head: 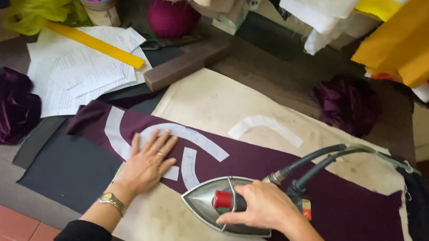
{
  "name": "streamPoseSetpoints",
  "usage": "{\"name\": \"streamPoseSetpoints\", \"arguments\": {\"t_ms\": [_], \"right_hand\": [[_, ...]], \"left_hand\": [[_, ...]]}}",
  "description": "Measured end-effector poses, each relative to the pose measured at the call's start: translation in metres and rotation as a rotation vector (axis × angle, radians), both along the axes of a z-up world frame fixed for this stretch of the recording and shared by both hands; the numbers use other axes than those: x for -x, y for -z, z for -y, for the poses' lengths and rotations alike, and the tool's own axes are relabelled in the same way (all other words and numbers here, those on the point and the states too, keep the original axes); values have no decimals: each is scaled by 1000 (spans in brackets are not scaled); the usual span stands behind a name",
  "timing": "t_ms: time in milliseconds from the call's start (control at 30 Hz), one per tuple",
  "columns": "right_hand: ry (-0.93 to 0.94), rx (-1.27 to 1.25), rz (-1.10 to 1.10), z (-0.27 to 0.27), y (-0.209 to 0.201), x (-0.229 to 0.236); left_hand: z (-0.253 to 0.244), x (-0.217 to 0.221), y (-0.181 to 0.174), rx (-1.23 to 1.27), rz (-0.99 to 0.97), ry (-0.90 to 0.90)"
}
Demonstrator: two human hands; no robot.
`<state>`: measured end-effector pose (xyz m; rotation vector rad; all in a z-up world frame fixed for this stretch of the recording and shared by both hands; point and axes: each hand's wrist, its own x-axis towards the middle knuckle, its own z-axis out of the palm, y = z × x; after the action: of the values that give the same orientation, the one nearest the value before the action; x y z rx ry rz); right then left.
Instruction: The person irons a maroon fabric piece on an ironing board, then places white curved paper templates onto the fabric and irons over them to adhere. The person repeats this process with additional template pieces.
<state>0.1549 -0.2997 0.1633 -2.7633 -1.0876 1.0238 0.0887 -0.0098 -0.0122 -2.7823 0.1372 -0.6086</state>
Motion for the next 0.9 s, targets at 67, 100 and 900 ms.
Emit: {"name": "streamPoseSetpoints", "arguments": {"t_ms": [67,100,900], "right_hand": [[9,13,-8,0,1,0],[23,32,-20,1,2,0],[-75,-83,-169,4,2,-12]], "left_hand": [[-11,-4,-20,239,-239,-61],[-16,-5,-30,486,-474,-126],[-44,11,-27,524,117,45]]}}
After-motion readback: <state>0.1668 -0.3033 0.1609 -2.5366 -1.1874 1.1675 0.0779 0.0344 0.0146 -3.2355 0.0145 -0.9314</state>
